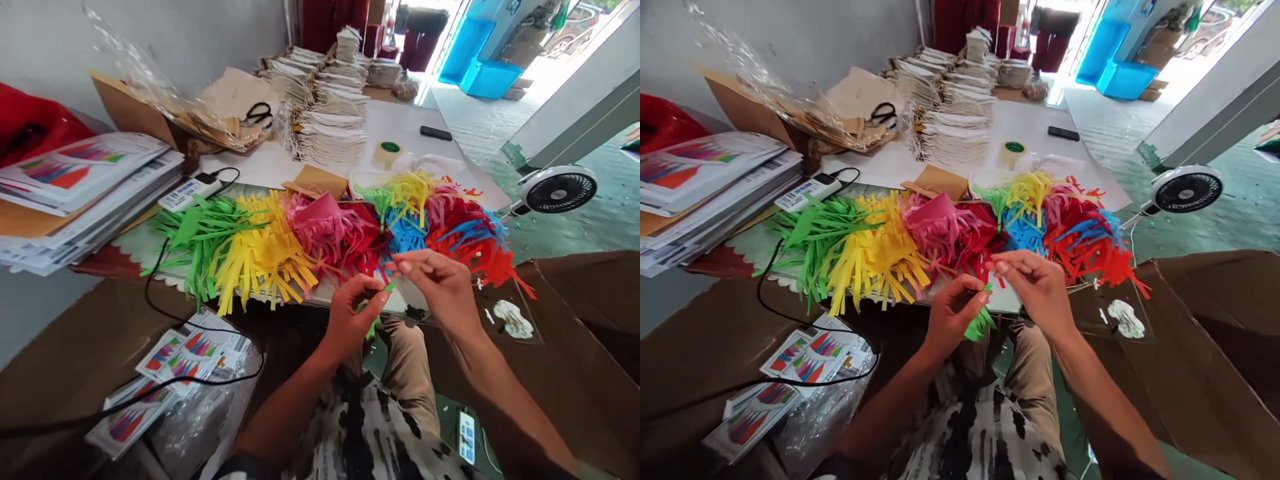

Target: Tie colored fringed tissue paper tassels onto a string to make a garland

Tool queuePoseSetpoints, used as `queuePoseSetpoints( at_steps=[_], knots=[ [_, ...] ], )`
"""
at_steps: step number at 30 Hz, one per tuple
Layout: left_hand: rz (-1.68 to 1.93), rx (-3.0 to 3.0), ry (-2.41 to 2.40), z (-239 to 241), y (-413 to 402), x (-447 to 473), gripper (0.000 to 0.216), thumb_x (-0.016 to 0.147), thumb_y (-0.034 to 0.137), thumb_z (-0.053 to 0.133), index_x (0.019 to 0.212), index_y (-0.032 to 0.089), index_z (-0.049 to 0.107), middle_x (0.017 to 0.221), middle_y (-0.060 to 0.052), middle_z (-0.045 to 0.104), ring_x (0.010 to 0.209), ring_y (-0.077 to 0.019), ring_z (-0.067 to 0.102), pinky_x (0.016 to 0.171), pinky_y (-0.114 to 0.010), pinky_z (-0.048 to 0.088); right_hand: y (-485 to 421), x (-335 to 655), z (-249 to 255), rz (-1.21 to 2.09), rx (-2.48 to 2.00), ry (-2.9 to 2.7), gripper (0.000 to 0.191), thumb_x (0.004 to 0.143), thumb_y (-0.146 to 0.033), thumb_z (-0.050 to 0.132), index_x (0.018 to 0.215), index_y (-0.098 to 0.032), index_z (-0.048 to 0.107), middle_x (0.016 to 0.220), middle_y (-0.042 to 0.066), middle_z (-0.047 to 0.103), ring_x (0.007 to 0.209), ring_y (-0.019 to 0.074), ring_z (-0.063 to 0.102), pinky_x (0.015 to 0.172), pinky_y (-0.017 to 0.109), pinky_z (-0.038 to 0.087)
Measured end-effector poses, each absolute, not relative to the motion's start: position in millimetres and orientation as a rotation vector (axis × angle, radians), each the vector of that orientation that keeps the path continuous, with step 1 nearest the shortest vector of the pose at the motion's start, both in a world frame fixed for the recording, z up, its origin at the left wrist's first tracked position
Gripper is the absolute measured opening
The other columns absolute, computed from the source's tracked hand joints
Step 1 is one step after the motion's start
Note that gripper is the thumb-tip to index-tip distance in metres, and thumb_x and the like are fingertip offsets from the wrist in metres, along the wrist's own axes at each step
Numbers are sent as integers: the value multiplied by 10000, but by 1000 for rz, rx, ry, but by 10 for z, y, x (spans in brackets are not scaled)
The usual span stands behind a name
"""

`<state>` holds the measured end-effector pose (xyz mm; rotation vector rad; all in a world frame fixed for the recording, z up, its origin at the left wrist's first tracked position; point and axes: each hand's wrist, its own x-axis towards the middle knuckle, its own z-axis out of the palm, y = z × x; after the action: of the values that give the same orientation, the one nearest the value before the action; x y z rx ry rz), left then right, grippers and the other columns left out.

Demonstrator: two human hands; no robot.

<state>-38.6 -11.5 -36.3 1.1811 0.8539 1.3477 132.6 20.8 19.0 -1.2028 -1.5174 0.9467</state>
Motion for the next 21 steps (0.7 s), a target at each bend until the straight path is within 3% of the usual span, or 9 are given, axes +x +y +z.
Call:
queuePoseSetpoints(
  at_steps=[4,15,21],
  knots=[
    [1361,1352,884,-308,-273,-343,127,965,289,688,908,175,694,873,-10,665,804,-123,607,753,-239,474,-264,1467,106,898,-1204,-1531,72,934,-323,774,973,-312,835,965,-15,811,889,151,745,837,266,564],
    [1390,1726,889,-170,-482,-323,67,951,197,687,886,184,690,869,-21,700,838,-142,654,812,-275,507,-586,1584,229,812,-1260,-1730,98,972,-305,722,1016,-267,801,970,-3,779,879,156,705,807,290,526],
    [1378,1751,873,-186,-546,-293,57,942,173,675,888,188,678,859,-20,686,822,-143,641,791,-274,509,-702,1576,257,657,-1284,-1806,95,993,-279,683,935,-238,745,901,-4,734,837,148,661,802,288,496]
  ],
)
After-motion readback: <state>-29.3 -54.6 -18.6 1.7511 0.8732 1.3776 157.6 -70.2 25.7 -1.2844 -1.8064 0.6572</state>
